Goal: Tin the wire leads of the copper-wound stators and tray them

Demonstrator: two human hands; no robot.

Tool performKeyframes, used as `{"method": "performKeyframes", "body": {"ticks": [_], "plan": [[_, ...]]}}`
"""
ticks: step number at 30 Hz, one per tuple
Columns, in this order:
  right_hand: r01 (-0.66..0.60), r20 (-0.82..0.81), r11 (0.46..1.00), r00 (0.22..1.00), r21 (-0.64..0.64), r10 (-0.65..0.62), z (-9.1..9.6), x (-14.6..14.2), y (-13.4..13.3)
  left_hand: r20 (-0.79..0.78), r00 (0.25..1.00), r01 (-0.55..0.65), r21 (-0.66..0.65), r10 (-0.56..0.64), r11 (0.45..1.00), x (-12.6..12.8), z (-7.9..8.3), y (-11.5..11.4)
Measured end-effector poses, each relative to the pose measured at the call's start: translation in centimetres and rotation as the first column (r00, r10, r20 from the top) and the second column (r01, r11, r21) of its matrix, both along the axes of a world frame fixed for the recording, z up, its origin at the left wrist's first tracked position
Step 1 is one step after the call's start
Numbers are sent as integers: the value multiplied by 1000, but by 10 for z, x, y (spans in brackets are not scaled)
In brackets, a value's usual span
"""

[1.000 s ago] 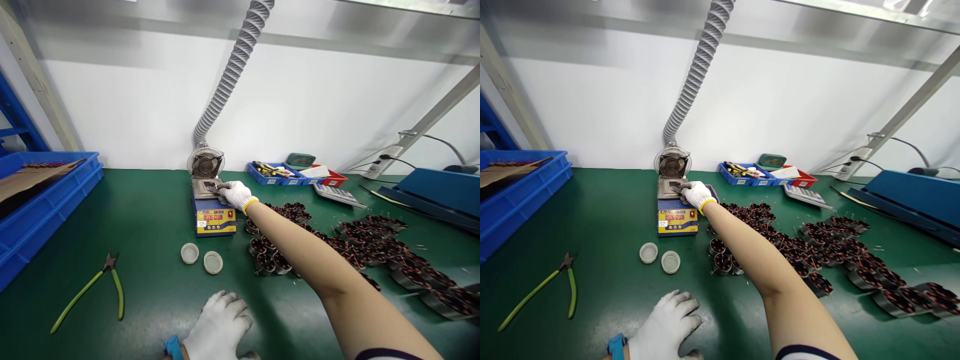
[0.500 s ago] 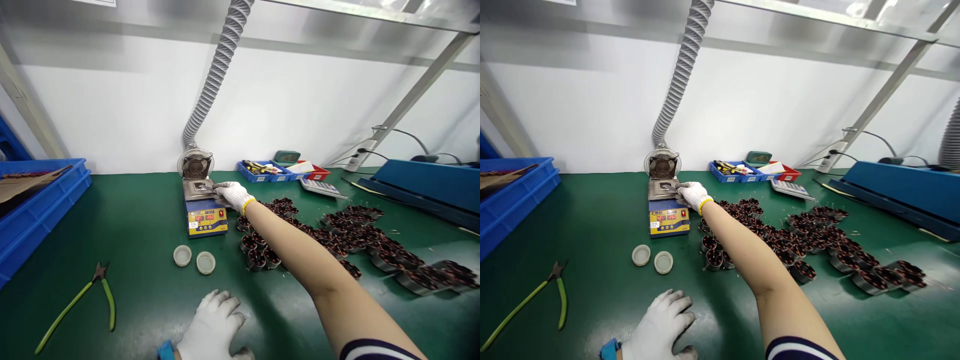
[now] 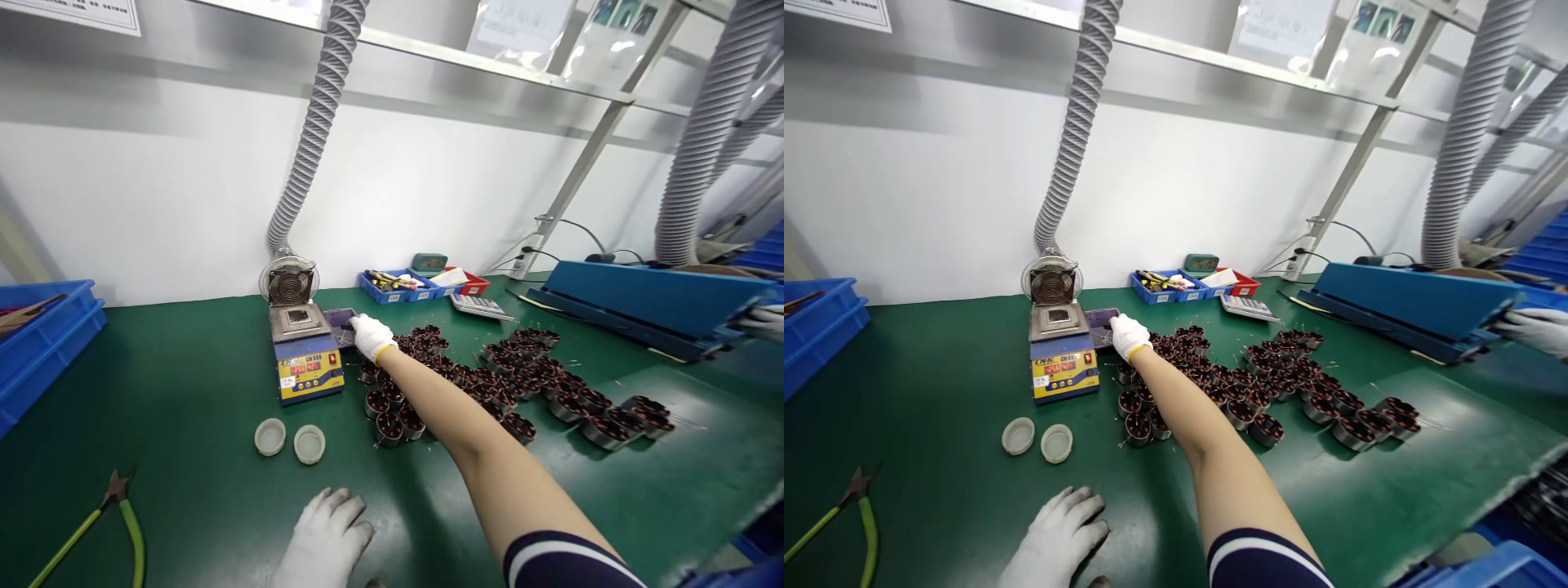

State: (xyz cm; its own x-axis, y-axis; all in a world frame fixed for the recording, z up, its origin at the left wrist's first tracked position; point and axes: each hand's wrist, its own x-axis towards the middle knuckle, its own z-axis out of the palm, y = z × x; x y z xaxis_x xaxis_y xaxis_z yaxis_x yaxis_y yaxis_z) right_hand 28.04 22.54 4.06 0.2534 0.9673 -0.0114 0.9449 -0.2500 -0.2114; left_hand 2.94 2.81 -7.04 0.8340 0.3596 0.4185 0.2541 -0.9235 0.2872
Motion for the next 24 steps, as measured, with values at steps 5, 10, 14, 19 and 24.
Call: {"method": "performKeyframes", "body": {"ticks": [5,10,14,19,24], "plan": [[-29,76,999,997,14,28,-2,5,3,32,999,-14,92,11,996,1,4,3],[-44,74,989,997,145,33,2,7,-11,93,996,-29,192,11,981,4,1,5],[-177,95,931,983,320,154,2,-7,-37,93,995,-53,181,37,982,6,-14,3],[-487,159,810,873,326,461,-6,-34,-52,35,996,-84,97,81,992,13,-27,-5],[-623,200,730,782,282,591,-5,-44,-53,-86,995,-57,-49,53,997,8,1,-7]]}}
